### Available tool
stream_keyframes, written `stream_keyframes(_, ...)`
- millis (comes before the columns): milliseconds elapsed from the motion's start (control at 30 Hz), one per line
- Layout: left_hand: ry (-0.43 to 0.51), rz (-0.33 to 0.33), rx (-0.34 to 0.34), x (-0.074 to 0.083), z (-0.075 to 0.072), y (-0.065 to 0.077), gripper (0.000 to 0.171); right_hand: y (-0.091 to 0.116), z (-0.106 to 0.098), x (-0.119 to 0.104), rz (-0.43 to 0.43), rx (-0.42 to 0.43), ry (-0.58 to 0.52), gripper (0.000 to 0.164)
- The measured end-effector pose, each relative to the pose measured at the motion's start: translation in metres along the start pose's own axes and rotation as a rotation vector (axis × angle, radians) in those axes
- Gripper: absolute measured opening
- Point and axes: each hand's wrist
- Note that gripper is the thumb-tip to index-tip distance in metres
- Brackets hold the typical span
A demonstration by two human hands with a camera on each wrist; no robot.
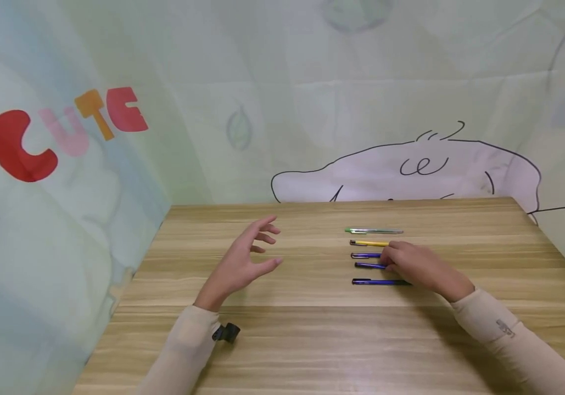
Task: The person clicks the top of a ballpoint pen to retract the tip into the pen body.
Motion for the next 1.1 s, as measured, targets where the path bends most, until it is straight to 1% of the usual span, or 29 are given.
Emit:
stream_keyframes(200, 0.021, 0.024, -0.008, 0.002, 0.006, -0.008, 0.083, -0.001, 0.0, 0.001, 0.023, -0.048, 0.027, 0.005)
stream_keyframes(267, 0.027, 0.032, -0.012, 0.003, 0.008, -0.01, 0.083, -0.002, 0.0, 0.001, 0.026, -0.053, 0.036, 0.005)
stream_keyframes(433, 0.028, 0.043, -0.014, 0.005, 0.012, -0.015, 0.081, 0.001, 0.0, 0.002, -0.006, 0.0, -0.002, 0.008)
stream_keyframes(500, 0.026, 0.051, -0.016, 0.006, 0.014, -0.018, 0.08, 0.002, -0.002, 0.002, -0.018, 0.021, -0.042, 0.011)
stream_keyframes(600, 0.022, 0.066, -0.019, 0.009, 0.016, -0.023, 0.08, 0.004, -0.008, 0.0, -0.013, 0.026, -0.115, 0.012)
stream_keyframes(800, 0.037, 0.08, -0.02, 0.013, 0.023, -0.033, 0.081, 0.005, -0.021, -0.008, 0.003, -0.008, -0.262, 0.01)
stream_keyframes(1000, 0.049, 0.089, -0.016, 0.018, 0.03, -0.041, 0.083, 0.006, -0.029, -0.012, 0.049, -0.057, -0.455, 0.008)
stream_keyframes(1100, 0.05, 0.099, -0.019, 0.021, 0.033, -0.045, 0.083, 0.007, -0.033, -0.015, 0.055, -0.063, -0.543, 0.007)
Point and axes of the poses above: each hand's wrist, its own y-axis away from the middle knuckle, its own z-axis out of the palm, x = y × z, and after that the axes turned 13 degrees about z, right-handed
